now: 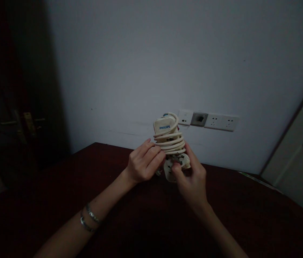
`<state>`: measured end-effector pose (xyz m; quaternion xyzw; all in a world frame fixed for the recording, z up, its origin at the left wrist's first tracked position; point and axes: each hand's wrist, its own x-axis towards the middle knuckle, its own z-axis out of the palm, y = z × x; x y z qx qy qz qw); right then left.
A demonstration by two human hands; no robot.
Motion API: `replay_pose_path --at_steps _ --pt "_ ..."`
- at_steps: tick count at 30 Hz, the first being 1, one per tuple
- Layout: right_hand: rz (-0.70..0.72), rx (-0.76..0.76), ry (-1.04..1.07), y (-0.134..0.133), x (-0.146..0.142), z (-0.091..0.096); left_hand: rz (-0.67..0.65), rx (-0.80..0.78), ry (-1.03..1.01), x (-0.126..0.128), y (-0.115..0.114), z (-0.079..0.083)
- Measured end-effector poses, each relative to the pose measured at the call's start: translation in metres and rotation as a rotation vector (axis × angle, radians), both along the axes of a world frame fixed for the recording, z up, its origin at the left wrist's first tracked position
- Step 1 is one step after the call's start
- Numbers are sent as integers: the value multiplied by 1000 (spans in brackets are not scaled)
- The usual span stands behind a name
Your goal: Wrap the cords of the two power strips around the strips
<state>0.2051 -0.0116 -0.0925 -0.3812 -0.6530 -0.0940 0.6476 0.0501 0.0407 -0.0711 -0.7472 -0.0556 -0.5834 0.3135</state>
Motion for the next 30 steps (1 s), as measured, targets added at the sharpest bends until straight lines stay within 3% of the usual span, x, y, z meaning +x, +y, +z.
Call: replay_pose_path --at_steps 5,13,18,21,23,30 --pt "-4 -11 -66 -2 -3 -1 76 102 5 0 -6 5" --pt "-92 -77 -118 -5 -3 2 151 59 21 1 -2 2" --pt "-164 -176 -160 -10 -3 7 101 80 21 0 1 0" --pt "-208 -211 -184 -12 -4 10 31 -7 30 -1 1 0" --pt "-237 -211 -202 -14 -4 12 54 -32 35 -1 0 0" --pt "-314 -214 -257 -16 -5 13 205 181 30 -1 -3 3"
